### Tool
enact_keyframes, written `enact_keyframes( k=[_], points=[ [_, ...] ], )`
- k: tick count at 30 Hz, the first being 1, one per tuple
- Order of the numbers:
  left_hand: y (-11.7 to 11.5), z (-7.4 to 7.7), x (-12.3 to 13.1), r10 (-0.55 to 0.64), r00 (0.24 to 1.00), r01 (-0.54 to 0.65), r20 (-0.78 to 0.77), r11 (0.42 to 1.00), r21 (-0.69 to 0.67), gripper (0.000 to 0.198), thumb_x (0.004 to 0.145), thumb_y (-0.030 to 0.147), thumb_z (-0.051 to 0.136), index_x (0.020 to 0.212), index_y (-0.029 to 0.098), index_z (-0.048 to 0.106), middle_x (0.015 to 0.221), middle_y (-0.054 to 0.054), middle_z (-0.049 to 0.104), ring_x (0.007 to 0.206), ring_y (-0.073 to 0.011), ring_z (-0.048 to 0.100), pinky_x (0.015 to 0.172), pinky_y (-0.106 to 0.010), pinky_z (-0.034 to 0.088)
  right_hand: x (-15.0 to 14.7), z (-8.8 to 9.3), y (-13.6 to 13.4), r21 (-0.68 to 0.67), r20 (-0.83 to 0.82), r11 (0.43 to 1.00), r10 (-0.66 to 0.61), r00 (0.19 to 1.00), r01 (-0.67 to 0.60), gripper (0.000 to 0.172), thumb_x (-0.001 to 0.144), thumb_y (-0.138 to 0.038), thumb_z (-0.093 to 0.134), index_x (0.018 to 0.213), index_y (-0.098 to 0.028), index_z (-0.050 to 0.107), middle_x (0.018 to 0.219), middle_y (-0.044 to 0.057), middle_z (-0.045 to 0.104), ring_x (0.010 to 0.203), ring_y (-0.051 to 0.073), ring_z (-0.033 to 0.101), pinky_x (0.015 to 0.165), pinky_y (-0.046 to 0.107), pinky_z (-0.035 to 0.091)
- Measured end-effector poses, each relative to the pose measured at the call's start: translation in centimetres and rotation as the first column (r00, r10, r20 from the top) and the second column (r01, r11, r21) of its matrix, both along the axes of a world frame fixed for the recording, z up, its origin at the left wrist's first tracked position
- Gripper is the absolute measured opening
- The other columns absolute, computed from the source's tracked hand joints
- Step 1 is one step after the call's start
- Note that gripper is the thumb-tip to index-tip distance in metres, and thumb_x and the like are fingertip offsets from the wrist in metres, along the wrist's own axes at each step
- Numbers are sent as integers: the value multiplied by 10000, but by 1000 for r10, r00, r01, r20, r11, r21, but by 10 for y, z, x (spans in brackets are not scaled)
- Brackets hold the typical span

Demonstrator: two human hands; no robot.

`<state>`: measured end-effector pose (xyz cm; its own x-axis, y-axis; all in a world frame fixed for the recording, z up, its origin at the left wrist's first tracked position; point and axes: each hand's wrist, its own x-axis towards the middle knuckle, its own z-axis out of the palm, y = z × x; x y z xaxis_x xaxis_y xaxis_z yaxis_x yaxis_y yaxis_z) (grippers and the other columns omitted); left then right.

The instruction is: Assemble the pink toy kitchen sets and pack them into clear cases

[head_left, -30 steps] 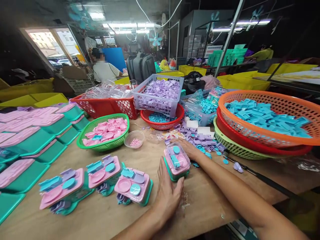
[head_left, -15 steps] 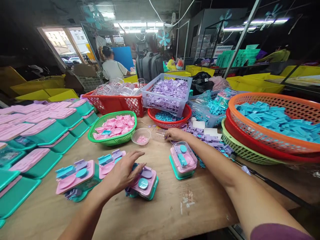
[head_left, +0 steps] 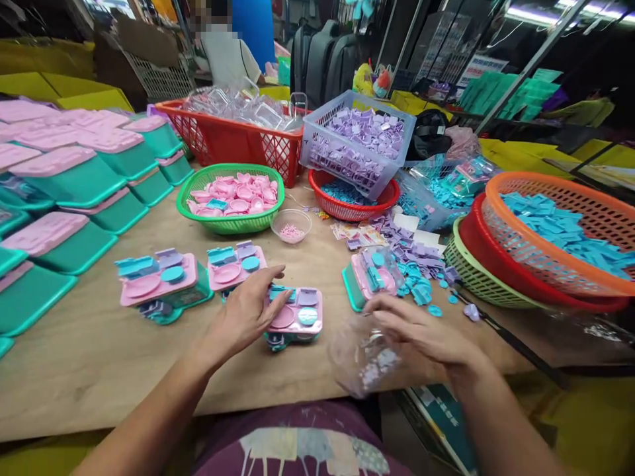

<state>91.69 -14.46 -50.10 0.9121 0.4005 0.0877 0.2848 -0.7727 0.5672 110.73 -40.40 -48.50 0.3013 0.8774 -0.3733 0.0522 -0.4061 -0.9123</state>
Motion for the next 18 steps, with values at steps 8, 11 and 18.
enact_keyframes(
  k=[8,11,18],
  points=[
    [-19,-10,-52,111,992,-110,65,994,-11,499,925,532,497,1266,169,535,1191,-110,616,1088,-265,576,951,-419,463,-60,-41,3,-51,580,954,-211,787,294,477,968,-510,376,1329,-222,498,1198,129,604,1080,284,608,925,456,516],
    [-22,-14,-75,59,996,-52,73,993,-103,517,913,484,546,1347,217,461,1250,-91,573,1048,-244,572,884,-369,484,-96,-38,4,36,685,970,-199,701,240,546,912,-548,507,1370,-255,457,1360,146,473,1250,321,501,1047,520,458],
    [-3,-24,-94,-185,983,180,4,952,-249,933,764,473,734,1514,298,209,1406,-104,406,1127,-254,548,890,-344,543,-94,-48,5,-94,720,985,166,673,-143,851,764,-581,709,1475,-297,338,1504,165,287,1393,370,313,1091,615,379]
  ],
)
